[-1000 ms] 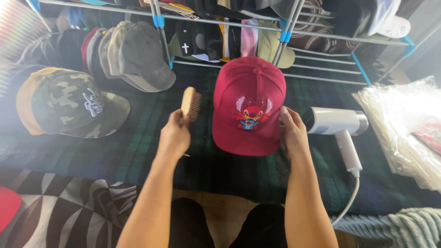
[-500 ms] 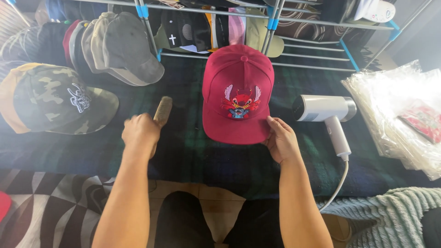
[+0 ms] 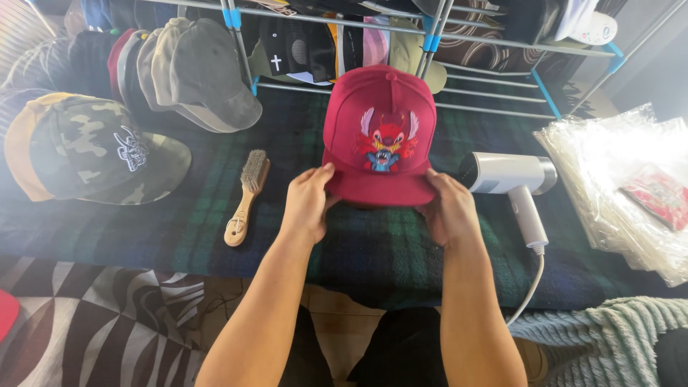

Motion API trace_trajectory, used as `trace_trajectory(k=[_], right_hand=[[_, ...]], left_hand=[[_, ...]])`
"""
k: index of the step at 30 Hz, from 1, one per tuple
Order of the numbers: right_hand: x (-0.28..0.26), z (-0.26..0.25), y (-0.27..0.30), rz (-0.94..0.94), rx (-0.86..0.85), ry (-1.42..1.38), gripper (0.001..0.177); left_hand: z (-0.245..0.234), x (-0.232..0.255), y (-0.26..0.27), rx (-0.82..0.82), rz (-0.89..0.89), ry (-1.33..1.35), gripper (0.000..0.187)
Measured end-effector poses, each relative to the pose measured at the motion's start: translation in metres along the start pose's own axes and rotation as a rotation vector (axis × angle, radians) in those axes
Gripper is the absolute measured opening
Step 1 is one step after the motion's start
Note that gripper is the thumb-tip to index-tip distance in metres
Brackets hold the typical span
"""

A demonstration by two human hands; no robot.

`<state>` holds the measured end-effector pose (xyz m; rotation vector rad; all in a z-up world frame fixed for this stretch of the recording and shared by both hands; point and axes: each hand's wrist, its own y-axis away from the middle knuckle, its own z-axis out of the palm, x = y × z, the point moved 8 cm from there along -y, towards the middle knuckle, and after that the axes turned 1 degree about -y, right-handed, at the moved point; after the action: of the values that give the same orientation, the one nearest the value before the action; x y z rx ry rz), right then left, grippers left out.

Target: The person is using a wooden brush and a hair dryer to clean and groom a red baseball cap.

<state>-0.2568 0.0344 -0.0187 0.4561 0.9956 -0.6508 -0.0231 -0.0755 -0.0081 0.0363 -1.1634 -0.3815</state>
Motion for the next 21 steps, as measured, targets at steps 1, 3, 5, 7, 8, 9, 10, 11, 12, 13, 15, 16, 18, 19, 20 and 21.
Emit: trace_trajectory(k=[1,3,5,7,8,9,10,11,12,13,15,16,18,19,20,21], right_hand=[[-0.007,0.004,-0.002,0.002,-0.001,0.001,0.016],[-0.015,0.014,-0.006,0.107,-0.031,-0.05,0.013],[-0.021,0.02,-0.005,0.11,-0.022,-0.039,0.012],[-0.023,0.02,-0.004,0.109,-0.009,-0.027,0.012],[-0.023,0.017,-0.004,0.085,0.016,-0.073,0.012],[-0.023,0.015,-0.004,0.062,0.04,-0.12,0.013],[-0.021,0.009,-0.008,0.061,0.04,-0.119,0.013],[-0.022,0.006,-0.013,0.03,0.0,-0.149,0.012],[-0.023,0.002,-0.017,0.001,-0.038,-0.179,0.015],[-0.033,0.01,-0.011,0.002,-0.037,-0.177,0.015],[-0.059,0.036,0.003,-0.079,-0.175,-0.187,0.021],[-0.067,0.044,0.021,-0.08,-0.174,-0.186,0.021],[-0.093,0.084,0.065,-0.197,-0.452,-0.136,0.022],[-0.082,0.084,0.074,-0.2,-0.456,-0.135,0.022],[-0.073,0.087,0.083,-0.226,-0.5,-0.14,0.022],[-0.064,0.089,0.092,-0.253,-0.544,-0.145,0.042]], left_hand=[[0.002,0.003,-0.003,0.002,0.0,0.001,0.043],[0.005,0.011,-0.009,0.02,0.003,-0.025,0.041],[0.006,0.011,-0.015,0.007,0.007,-0.013,0.036],[0.006,0.008,-0.015,-0.01,0.008,-0.001,0.03],[0.007,0.006,-0.012,-0.04,-0.008,0.045,0.03],[0.007,0.003,-0.009,-0.07,-0.024,0.091,0.03],[0.004,-0.005,-0.014,-0.071,-0.023,0.092,0.03],[0.004,-0.012,-0.02,-0.105,-0.017,0.121,0.027],[0.003,-0.019,-0.024,-0.138,-0.013,0.151,0.025],[0.006,-0.016,-0.024,-0.138,-0.015,0.151,0.025],[0.011,-0.005,-0.022,-0.136,0.073,0.265,0.021],[0.019,0.004,-0.011,-0.138,0.072,0.266,0.021],[0.032,0.034,0.012,-0.156,0.175,0.514,0.019],[0.038,0.034,0.025,-0.157,0.178,0.517,0.019],[0.045,0.034,0.038,-0.187,0.162,0.575,0.02],[0.053,0.033,0.051,-0.217,0.146,0.634,0.022]])
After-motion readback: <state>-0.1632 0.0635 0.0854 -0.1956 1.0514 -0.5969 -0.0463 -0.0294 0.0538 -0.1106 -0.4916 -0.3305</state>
